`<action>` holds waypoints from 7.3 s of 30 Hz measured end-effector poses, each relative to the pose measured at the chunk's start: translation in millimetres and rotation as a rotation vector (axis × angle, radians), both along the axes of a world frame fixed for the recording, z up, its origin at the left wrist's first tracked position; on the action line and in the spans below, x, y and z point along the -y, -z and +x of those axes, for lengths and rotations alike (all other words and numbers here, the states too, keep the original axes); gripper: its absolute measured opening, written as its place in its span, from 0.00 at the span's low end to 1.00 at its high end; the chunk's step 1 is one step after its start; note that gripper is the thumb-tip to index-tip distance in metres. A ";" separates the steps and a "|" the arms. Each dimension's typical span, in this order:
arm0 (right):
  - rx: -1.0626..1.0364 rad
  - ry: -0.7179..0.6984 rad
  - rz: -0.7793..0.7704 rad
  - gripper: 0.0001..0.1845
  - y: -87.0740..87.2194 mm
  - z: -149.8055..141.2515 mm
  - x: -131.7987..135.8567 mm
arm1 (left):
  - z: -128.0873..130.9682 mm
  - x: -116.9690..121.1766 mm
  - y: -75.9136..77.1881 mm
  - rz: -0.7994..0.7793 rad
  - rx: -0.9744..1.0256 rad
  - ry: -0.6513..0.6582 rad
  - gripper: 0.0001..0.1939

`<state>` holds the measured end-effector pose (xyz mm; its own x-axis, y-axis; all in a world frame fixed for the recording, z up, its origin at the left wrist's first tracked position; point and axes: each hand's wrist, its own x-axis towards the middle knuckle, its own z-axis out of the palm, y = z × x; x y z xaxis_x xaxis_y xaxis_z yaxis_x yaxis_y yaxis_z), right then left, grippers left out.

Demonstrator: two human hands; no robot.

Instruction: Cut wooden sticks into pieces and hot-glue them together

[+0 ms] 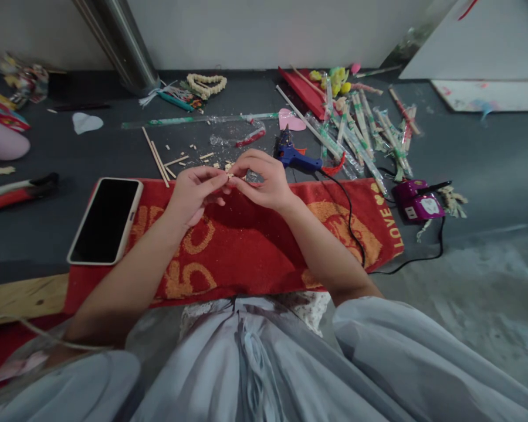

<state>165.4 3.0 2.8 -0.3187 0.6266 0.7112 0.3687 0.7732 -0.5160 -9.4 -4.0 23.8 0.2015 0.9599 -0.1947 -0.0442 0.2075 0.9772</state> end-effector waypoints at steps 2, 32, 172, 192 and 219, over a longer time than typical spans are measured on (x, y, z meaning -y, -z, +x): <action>0.024 0.012 0.001 0.16 -0.7 0.6 0.3 | 0.0 -0.1 -0.3 -0.008 0.008 0.000 0.10; 0.742 0.910 -0.524 0.26 -7.9 101.7 -8.2 | 2.6 -6.2 6.4 -0.111 0.015 -0.056 0.06; -0.226 -0.126 -1.013 0.30 -26.9 51.7 -1.4 | -3.1 -16.0 9.7 0.116 0.052 -0.244 0.06; 0.084 0.513 -0.521 0.10 -15.3 83.3 -16.6 | -2.6 -14.7 8.3 0.100 0.062 -0.228 0.03; 0.700 0.632 -0.299 0.12 -19.2 55.8 -19.8 | -2.1 1.7 10.6 -0.018 -0.217 0.368 0.07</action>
